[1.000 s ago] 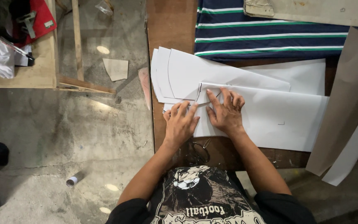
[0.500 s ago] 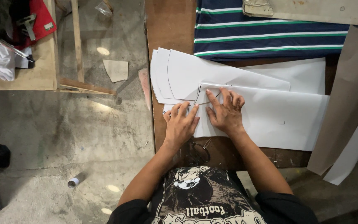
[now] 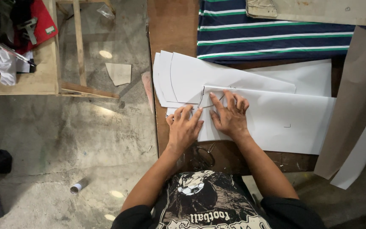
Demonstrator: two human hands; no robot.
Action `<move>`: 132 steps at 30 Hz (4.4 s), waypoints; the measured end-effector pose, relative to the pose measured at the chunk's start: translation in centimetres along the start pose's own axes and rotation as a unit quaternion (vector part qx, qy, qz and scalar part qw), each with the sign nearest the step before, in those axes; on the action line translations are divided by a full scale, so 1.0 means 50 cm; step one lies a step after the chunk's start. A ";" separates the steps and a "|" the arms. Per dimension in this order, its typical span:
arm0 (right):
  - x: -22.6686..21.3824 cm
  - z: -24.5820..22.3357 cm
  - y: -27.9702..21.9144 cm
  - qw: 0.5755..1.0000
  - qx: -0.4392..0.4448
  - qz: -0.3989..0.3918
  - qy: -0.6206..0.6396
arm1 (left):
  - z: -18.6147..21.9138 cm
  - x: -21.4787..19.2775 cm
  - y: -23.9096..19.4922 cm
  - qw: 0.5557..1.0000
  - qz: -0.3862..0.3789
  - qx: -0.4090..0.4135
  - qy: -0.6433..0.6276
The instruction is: The person is cutting out paper patterns and arranging them on a larger board to prepare for clothing production.
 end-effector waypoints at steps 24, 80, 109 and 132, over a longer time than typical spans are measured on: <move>0.000 0.002 0.002 0.998 0.014 -0.004 0.053 | 0.000 0.002 0.003 1.000 -0.020 -0.012 0.000; -0.148 -0.188 -0.160 0.871 0.148 -0.274 0.379 | -0.027 -0.218 0.102 0.796 -0.066 -0.175 -0.576; -0.068 -0.163 -0.210 0.648 0.198 0.014 0.735 | 0.021 -0.147 0.108 0.793 -0.134 -0.200 -0.560; -0.047 -0.157 -0.208 0.644 0.202 0.011 0.738 | 0.018 -0.150 0.116 0.849 -0.103 -0.169 -0.490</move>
Point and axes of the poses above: each hand's wrist, its own y-axis towards the middle knuckle, its own x-axis out of the palm, z = x × y, the point moved 1 cm from there along y, towards the middle knuckle, and after that the axes turned 12 degrees about -x, right-handed, at the moved point
